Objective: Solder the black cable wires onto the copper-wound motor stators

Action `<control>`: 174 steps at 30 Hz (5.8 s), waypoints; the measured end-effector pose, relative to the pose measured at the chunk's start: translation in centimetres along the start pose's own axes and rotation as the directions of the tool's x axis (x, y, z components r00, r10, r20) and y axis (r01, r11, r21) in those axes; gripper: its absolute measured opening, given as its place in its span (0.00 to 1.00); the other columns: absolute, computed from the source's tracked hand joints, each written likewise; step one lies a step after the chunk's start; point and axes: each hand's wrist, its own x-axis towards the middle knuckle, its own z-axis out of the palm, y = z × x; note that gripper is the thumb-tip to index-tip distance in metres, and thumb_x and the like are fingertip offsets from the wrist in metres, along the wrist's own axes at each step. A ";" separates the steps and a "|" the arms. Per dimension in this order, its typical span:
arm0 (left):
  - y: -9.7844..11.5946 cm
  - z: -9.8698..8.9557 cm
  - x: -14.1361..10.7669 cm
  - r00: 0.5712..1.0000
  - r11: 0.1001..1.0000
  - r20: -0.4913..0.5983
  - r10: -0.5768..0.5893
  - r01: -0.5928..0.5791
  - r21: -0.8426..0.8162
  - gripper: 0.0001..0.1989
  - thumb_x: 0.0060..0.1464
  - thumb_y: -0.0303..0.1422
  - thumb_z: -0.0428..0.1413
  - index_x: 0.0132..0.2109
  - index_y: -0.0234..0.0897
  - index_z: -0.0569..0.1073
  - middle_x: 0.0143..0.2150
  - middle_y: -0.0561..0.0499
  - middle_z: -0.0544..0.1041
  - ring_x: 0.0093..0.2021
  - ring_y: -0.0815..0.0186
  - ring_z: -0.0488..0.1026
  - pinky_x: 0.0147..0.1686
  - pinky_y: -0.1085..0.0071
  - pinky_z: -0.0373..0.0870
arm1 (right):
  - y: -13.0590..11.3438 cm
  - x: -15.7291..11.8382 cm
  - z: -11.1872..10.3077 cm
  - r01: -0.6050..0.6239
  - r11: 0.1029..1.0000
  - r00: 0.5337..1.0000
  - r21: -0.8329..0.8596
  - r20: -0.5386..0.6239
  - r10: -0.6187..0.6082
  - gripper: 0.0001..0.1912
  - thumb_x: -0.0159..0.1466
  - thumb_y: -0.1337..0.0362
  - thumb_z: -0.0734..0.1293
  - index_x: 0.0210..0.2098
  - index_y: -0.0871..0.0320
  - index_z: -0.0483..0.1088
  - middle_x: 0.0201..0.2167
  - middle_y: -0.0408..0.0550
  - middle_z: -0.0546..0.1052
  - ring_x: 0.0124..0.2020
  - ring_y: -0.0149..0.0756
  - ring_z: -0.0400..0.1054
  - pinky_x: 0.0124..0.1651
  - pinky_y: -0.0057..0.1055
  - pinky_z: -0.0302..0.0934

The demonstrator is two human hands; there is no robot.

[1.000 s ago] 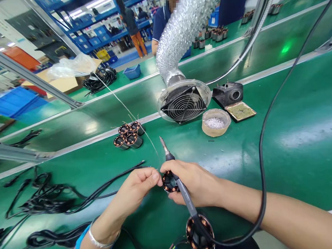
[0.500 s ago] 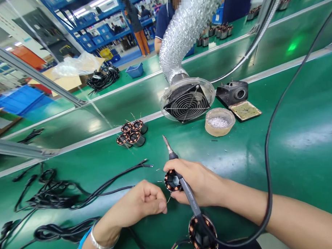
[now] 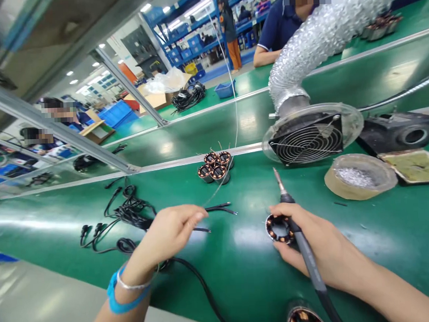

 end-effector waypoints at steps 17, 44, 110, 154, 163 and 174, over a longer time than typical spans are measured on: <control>-8.6 3.2 -3.4 0.941 0.942 -0.149 -0.303 0.319 0.103 0.04 0.59 0.30 0.54 0.36 0.40 0.73 0.33 0.49 0.79 0.35 0.59 0.76 0.33 0.70 0.64 | 1.2 -0.3 0.3 -0.052 0.996 0.998 -0.070 -0.043 0.049 0.20 0.67 0.54 0.64 0.57 0.49 0.63 0.43 0.51 0.79 0.33 0.39 0.78 0.35 0.32 0.72; 4.6 7.4 1.9 0.903 0.911 0.161 0.399 -0.369 -0.186 0.13 0.60 0.38 0.55 0.49 0.39 0.74 0.45 0.44 0.80 0.43 0.55 0.76 0.46 0.63 0.68 | -0.3 1.3 -1.2 0.073 0.996 0.996 0.047 -0.055 -0.070 0.25 0.57 0.71 0.65 0.54 0.55 0.60 0.46 0.51 0.75 0.42 0.38 0.74 0.45 0.34 0.70; 5.9 6.0 6.1 0.935 0.294 0.269 0.229 0.197 -0.935 0.16 0.56 0.44 0.55 0.29 0.38 0.62 0.21 0.60 0.58 0.22 0.72 0.48 0.22 0.74 0.45 | -2.6 4.3 -1.5 0.277 0.960 0.899 0.034 -0.363 -0.246 0.18 0.63 0.76 0.65 0.50 0.54 0.65 0.32 0.44 0.78 0.31 0.33 0.68 0.35 0.29 0.67; 6.2 7.6 8.0 0.986 0.421 0.157 -0.049 0.163 -0.892 0.10 0.55 0.37 0.51 0.28 0.39 0.67 0.17 0.63 0.50 0.18 0.73 0.43 0.19 0.74 0.41 | -2.8 2.2 -3.9 -0.071 0.954 0.863 0.291 -0.463 0.205 0.07 0.60 0.68 0.66 0.36 0.54 0.75 0.29 0.42 0.79 0.29 0.33 0.72 0.32 0.28 0.66; 6.5 7.3 7.9 0.989 0.443 0.133 -0.060 0.146 -0.885 0.09 0.54 0.36 0.52 0.27 0.38 0.68 0.18 0.62 0.53 0.19 0.72 0.45 0.20 0.74 0.44 | -3.0 2.3 -3.8 -0.053 0.972 0.877 0.228 -0.455 0.154 0.07 0.60 0.68 0.65 0.36 0.55 0.74 0.29 0.44 0.78 0.28 0.34 0.71 0.30 0.30 0.65; 6.5 7.3 7.8 0.989 0.459 0.140 -0.056 0.150 -0.875 0.11 0.56 0.38 0.52 0.28 0.38 0.67 0.20 0.61 0.56 0.20 0.72 0.47 0.21 0.74 0.45 | -4.6 2.5 -3.8 0.080 0.991 0.894 0.111 -0.447 -0.022 0.10 0.59 0.72 0.63 0.38 0.57 0.74 0.26 0.45 0.77 0.23 0.31 0.65 0.24 0.29 0.61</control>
